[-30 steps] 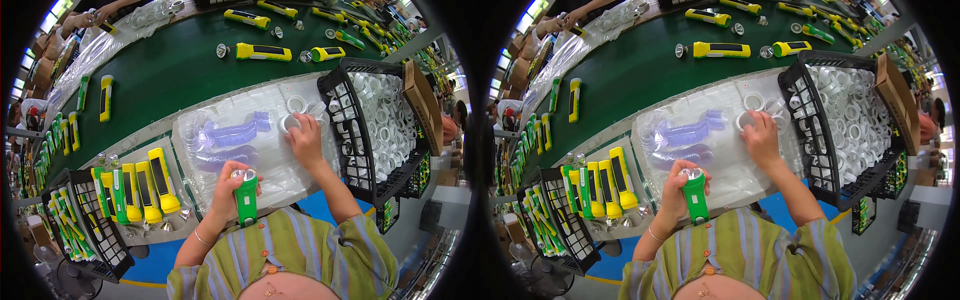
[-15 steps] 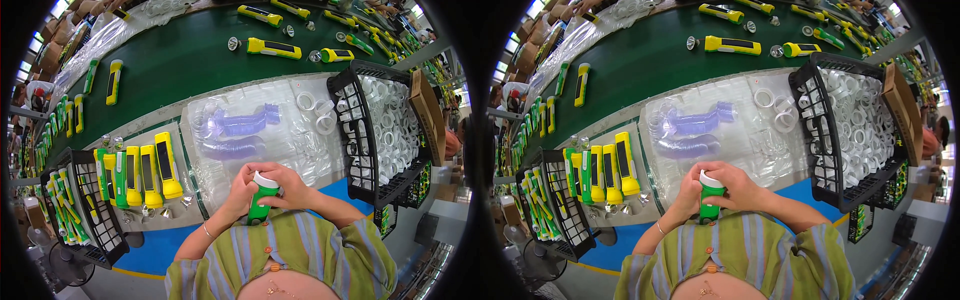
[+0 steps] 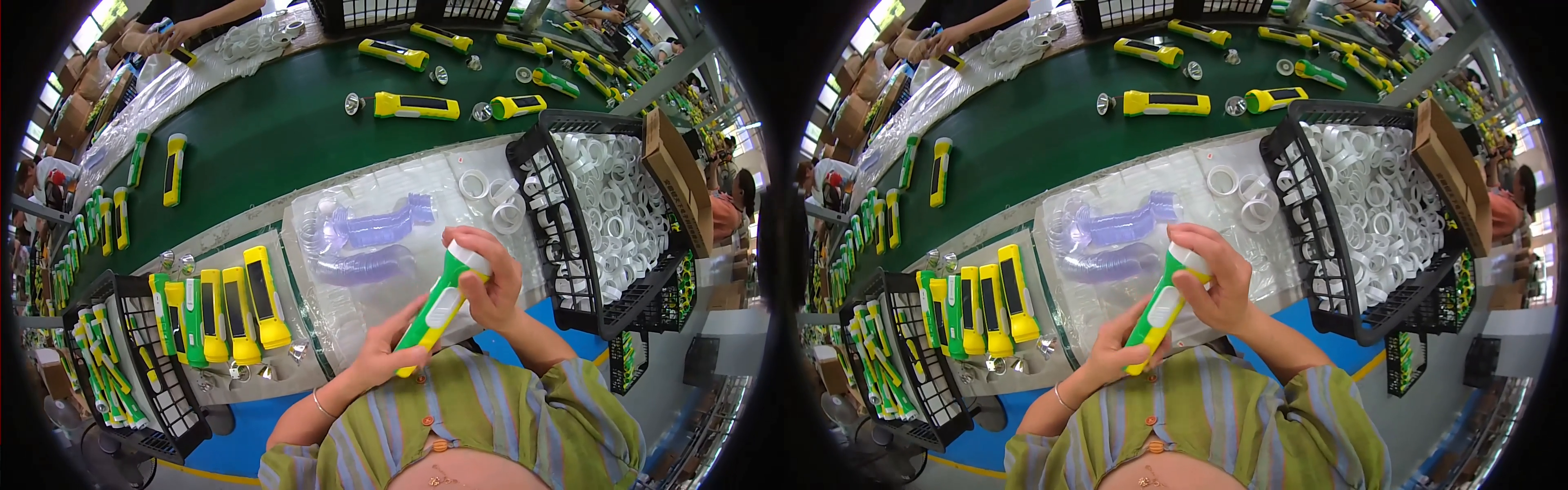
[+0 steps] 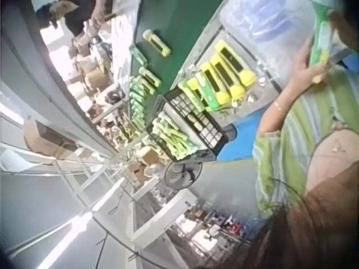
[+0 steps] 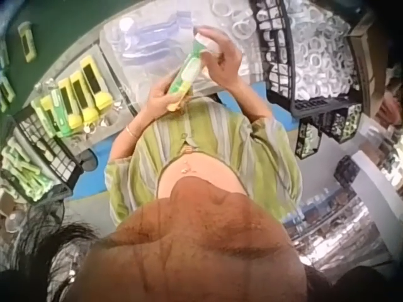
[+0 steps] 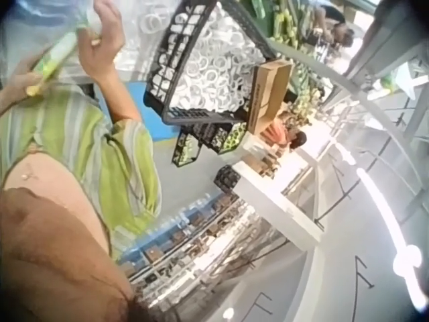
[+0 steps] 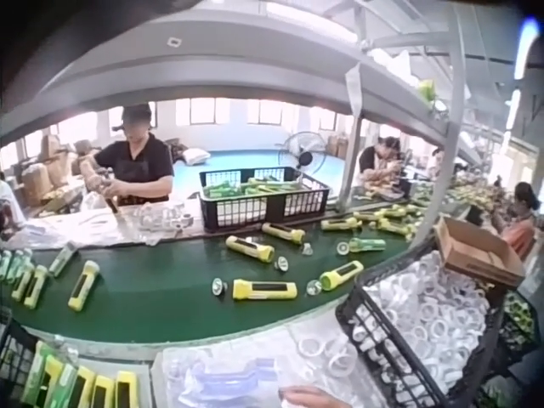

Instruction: Assembling components of handheld flashlights on a factory assembly line.

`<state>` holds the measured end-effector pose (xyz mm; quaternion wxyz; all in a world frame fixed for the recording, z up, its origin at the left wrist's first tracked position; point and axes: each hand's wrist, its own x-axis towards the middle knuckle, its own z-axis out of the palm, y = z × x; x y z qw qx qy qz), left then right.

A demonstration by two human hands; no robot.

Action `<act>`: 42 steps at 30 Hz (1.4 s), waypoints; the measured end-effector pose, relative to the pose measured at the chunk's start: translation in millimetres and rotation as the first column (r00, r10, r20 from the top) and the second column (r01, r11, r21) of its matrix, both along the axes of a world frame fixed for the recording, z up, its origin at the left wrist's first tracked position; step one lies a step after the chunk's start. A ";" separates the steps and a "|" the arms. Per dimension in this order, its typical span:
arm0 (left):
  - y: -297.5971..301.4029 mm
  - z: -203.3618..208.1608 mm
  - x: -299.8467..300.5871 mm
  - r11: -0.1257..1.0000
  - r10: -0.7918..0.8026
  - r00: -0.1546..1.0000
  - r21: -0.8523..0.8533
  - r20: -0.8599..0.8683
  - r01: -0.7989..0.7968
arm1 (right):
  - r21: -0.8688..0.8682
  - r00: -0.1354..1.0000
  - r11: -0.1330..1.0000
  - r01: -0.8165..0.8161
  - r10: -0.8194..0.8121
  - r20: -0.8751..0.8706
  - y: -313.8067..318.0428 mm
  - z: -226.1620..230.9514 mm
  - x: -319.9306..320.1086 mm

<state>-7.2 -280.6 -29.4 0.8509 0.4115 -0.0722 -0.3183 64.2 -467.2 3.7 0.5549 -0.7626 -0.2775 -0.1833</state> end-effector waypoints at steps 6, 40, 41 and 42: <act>7.3 5.1 15.9 0.974 0.048 0.992 0.216 0.120 -0.073 | -0.050 0.999 0.998 0.031 -0.032 -0.029 -1.0 -4.9 3.2; 20.0 11.1 33.5 0.484 -0.358 0.517 0.628 0.777 -0.609 | -0.413 0.908 0.903 -0.123 -0.066 -0.414 -18.3 -4.0 26.3; 19.0 7.5 34.2 0.455 -0.352 0.503 0.614 0.790 -0.645 | -0.485 0.889 0.859 -0.164 -0.085 -0.450 -18.8 -4.6 31.6; 22.0 5.6 36.2 0.454 -0.354 0.500 0.613 0.790 -0.647 | -0.483 0.890 0.860 -0.161 -0.085 -0.448 -21.0 -4.4 36.4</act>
